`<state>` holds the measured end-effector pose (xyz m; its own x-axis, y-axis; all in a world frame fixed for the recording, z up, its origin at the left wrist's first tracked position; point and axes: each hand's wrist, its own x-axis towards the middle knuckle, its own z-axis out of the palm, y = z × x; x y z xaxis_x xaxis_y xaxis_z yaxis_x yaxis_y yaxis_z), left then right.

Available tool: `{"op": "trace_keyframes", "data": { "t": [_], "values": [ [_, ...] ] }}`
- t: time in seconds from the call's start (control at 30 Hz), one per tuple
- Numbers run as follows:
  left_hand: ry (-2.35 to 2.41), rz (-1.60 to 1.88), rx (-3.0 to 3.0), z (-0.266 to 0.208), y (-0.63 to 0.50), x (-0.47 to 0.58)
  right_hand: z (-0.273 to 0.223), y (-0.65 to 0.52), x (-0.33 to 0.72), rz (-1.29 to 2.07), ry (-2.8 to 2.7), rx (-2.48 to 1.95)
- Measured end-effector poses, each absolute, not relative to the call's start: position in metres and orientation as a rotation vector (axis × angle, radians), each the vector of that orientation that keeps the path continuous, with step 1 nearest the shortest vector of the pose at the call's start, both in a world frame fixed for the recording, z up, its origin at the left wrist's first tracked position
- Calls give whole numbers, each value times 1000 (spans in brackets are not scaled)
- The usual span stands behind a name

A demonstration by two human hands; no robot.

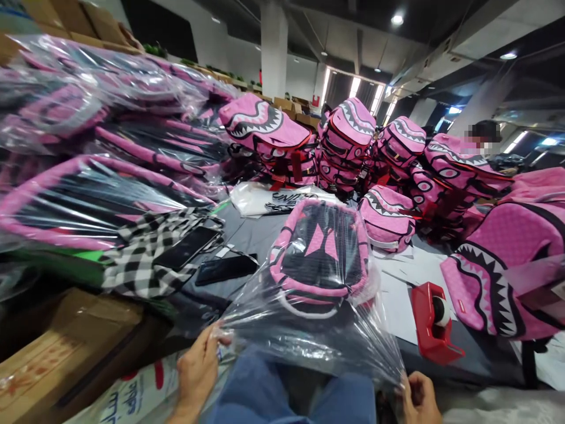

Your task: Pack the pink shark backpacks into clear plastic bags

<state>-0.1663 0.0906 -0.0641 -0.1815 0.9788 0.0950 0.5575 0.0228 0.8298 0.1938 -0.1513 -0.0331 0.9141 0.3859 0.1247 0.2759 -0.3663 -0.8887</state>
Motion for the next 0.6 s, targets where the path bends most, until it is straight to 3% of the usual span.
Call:
{"op": "trace_keyframes", "data": {
  "t": [0.23, 0.4, 0.53, 0.6],
  "values": [
    [1543, 842, 1329, -72, 60, -216, -34, -193, 197, 219, -753, -2039],
    [1287, 806, 995, -47, 87, -228, -15, -203, 204, 326, -515, -1865],
    [1251, 764, 1176, -27, 107, -202, -4, -166, 208, 643, -295, -1919],
    [1294, 779, 1325, -21, 111, -188, -5, -152, 213, 584, -430, -2112]
  ]
}}
